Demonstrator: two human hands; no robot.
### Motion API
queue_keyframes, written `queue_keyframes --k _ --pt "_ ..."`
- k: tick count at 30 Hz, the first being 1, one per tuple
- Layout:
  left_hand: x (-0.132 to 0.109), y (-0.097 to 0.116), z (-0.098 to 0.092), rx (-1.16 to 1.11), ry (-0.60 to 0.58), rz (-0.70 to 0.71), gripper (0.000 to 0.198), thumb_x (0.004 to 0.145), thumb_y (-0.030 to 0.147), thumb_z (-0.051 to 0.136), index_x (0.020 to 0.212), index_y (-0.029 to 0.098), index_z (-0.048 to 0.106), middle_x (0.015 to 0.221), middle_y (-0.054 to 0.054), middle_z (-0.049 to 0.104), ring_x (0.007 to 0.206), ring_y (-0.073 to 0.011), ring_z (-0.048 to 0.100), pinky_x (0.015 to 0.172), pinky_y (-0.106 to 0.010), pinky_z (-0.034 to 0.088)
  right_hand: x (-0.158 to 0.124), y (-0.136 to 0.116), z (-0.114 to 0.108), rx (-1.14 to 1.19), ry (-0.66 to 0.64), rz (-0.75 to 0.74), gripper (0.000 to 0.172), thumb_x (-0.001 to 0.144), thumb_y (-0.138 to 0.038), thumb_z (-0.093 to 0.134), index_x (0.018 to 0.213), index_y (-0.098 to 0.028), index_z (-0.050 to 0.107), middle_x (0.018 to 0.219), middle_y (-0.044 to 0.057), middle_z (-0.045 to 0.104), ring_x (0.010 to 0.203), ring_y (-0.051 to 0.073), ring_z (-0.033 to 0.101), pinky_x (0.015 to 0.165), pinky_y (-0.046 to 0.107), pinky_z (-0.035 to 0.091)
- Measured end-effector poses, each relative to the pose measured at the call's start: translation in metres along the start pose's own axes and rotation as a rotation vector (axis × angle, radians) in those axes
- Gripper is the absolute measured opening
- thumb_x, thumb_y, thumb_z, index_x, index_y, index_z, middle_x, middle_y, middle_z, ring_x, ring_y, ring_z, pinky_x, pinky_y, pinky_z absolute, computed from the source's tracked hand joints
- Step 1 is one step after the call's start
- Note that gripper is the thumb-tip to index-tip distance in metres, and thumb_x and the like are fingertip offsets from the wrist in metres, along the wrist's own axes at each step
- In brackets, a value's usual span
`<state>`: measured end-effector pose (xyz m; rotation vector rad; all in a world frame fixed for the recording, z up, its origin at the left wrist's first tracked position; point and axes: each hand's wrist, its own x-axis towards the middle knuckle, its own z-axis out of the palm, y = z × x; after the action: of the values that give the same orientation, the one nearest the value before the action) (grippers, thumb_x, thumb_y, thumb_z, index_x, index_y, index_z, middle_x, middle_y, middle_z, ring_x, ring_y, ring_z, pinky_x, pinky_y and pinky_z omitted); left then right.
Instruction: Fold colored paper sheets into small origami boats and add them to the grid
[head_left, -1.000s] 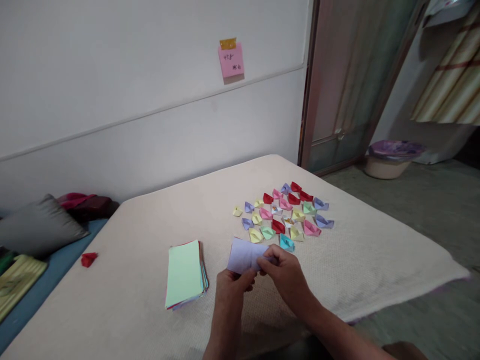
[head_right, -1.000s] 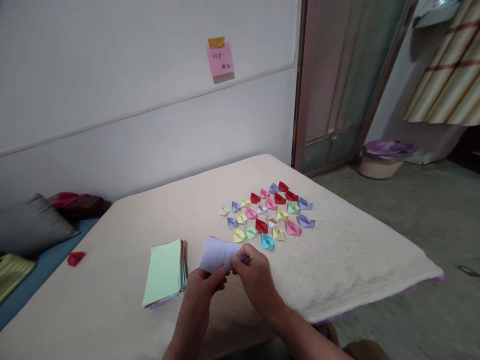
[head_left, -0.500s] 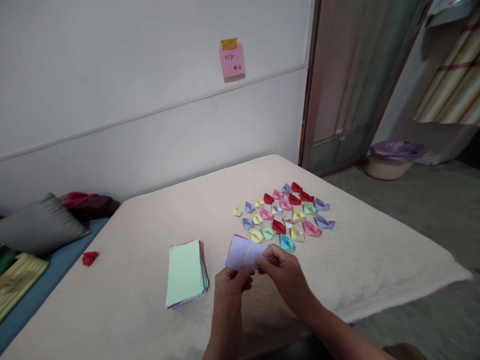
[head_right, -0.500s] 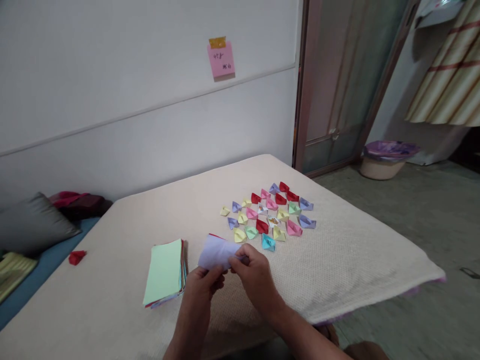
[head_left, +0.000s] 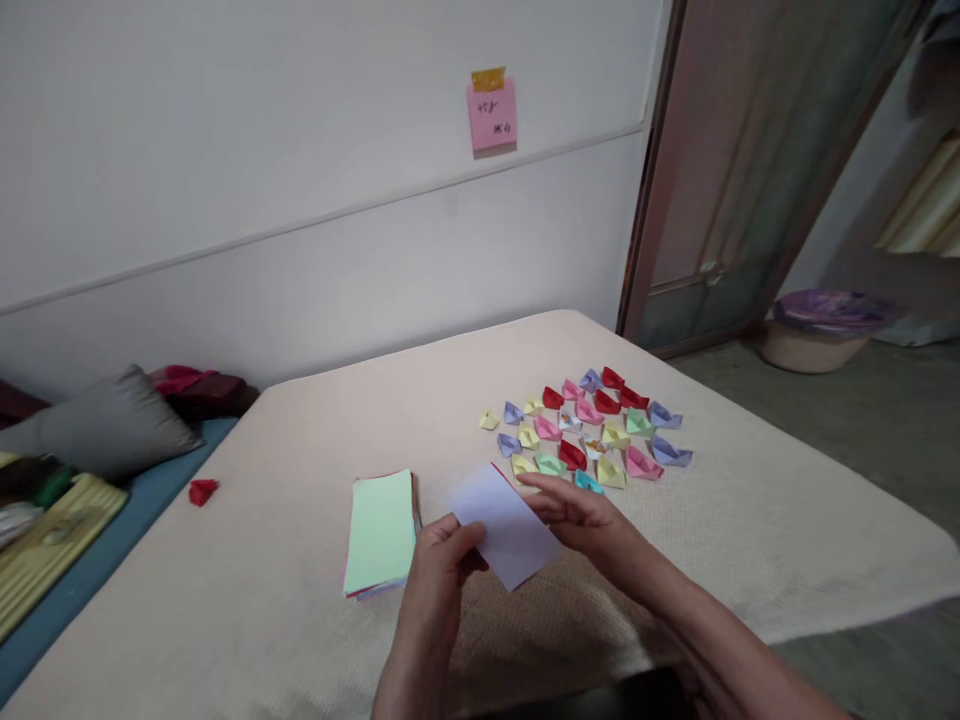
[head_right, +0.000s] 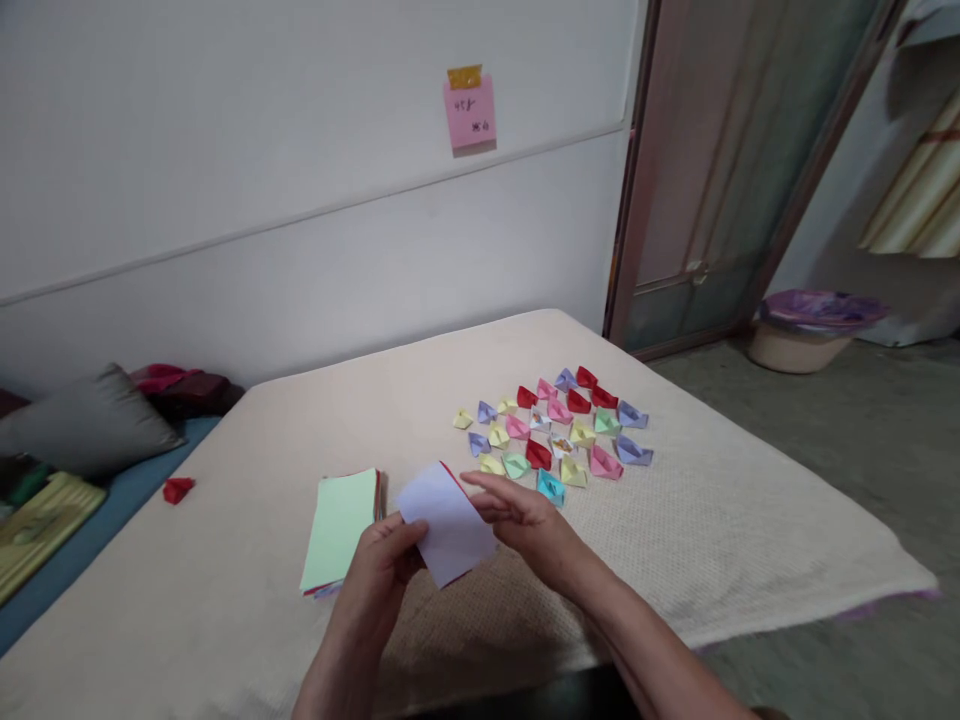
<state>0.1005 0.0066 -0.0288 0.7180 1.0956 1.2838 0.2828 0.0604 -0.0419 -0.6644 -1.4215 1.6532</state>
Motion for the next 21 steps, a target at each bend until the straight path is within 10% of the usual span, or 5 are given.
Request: queue_keyframes --k 5,11,21 --pt "-0.001 -0.002 0.0 0.082 -0.055 -0.011 0.012 0.073 0.023 0.062 0.07 0.011 0.065 0.06 -0.002 0.058 0.057 -0.0122 0.05 0.055 -0.023 0.037 -0.003 0.0 0.005 -0.091 -0.027 0.053 0.028 0.067 -0.01 0.057 0.084 -0.024 0.075 0.086 0.0 0.072 0.078 0.018 0.066 0.069 0.027 0.05" --pt "-0.003 0.007 0.004 0.013 -0.035 0.202 0.024 0.071 0.013 0.062 0.093 0.023 0.061 0.079 -0.001 0.066 0.071 -0.0153 0.058 0.065 -0.026 0.043 -0.001 -0.001 0.005 -0.125 0.132 0.018 0.023 0.067 -0.013 0.059 0.077 -0.025 0.075 0.08 -0.002 0.069 0.071 0.014 0.061 0.063 0.023 0.046" --pt "-0.004 -0.007 0.015 0.256 0.116 0.31 0.008 0.07 0.014 0.066 0.075 0.019 0.067 0.063 0.004 0.06 0.059 -0.0094 0.048 0.054 -0.019 0.035 -0.002 -0.005 0.01 -0.087 0.176 0.042 0.013 0.066 -0.018 0.066 0.073 -0.024 0.074 0.071 -0.002 0.068 0.064 0.014 0.058 0.06 0.024 0.043"
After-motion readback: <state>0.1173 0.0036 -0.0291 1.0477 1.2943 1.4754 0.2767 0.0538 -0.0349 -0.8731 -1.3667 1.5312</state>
